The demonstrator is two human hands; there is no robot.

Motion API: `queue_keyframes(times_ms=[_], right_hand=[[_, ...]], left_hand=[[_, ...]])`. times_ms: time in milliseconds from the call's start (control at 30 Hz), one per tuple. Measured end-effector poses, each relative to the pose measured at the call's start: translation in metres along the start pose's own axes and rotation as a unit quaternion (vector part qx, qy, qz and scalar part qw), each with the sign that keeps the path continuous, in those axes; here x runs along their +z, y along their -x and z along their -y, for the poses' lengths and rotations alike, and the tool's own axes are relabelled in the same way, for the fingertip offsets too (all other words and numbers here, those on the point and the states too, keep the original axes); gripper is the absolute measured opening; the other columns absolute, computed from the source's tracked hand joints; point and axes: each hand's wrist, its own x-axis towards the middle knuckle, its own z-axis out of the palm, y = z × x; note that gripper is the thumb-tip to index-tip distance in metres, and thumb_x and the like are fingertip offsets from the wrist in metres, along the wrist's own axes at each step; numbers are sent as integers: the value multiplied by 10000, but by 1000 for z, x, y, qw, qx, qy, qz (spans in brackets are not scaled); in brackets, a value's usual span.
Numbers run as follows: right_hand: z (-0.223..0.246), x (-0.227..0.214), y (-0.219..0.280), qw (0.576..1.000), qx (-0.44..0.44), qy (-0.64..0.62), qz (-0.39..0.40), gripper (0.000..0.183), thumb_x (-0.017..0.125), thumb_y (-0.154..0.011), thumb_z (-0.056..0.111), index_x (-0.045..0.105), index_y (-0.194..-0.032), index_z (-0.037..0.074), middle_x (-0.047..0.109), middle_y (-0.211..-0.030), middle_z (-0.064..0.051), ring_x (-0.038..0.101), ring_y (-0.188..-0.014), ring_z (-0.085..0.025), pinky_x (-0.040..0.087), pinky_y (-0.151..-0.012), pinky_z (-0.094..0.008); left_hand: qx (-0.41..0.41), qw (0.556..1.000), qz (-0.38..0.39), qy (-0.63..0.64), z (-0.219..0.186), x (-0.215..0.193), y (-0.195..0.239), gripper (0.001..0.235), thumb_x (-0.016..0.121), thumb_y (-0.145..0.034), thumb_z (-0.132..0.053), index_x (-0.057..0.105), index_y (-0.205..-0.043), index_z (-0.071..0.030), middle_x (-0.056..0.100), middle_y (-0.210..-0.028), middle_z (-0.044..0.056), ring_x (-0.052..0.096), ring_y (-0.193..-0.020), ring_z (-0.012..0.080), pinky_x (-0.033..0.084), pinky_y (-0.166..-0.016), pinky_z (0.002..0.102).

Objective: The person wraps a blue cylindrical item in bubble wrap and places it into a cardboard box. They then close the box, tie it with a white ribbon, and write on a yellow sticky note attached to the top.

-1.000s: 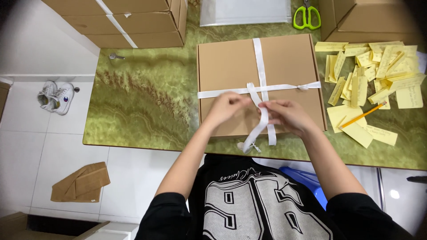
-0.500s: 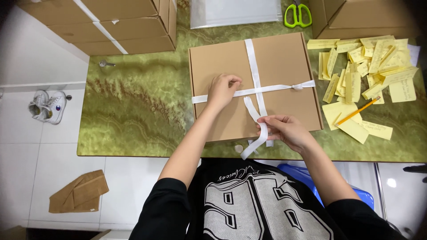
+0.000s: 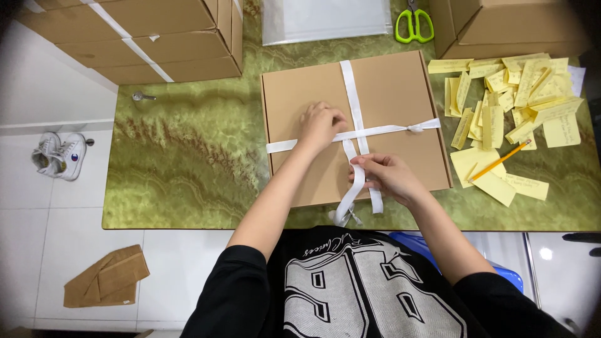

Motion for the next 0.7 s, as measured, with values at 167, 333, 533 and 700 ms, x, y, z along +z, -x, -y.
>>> queue_keyframes(times_ms=[167, 333, 533, 700], right_hand=[[3, -4, 10, 1000, -3, 17, -10, 349, 721, -1006, 212, 749, -1240, -45, 775, -998, -164, 765, -907, -210, 684, -766, -339], [-2, -6, 12, 1000, -14, 25, -13, 345, 732, -1005, 249, 764, -1232, -9, 785, -1005, -122, 760, -925, -173, 671, -792, -307], [-11, -8, 16, 999, -25, 28, -18, 322, 732, -1004, 241, 781, -1216, 3, 791, -1011, -99, 747, -928, -146, 654, -807, -288], [-14, -9, 25, 999, -27, 12, -22, 313, 736, -1000, 244, 788, -1193, 4, 784, -987, -86, 744, -908, -138, 655, -809, -290]], left_hand=[[37, 994, 82, -56, -10, 0, 12, 390, 893, -781, -368, 712, -1103, -244, 497, -1304, 38, 465, -1298, 335, 444, -1051, 550], [52, 990, 95, -89, -30, -1, 21, 264, 802, -787, -230, 680, -1015, -178, 447, -1263, 50, 445, -1233, 321, 402, -1002, 502], [76, 983, 88, -143, -20, 30, 6, 318, 736, -826, -129, 651, -1132, -117, 557, -1223, 117, 640, -1109, 385, 385, -973, 577], [76, 985, 104, -117, -32, 3, 14, 286, 730, -844, -188, 623, -1108, -210, 667, -1190, 78, 709, -1117, 391, 372, -990, 595]])
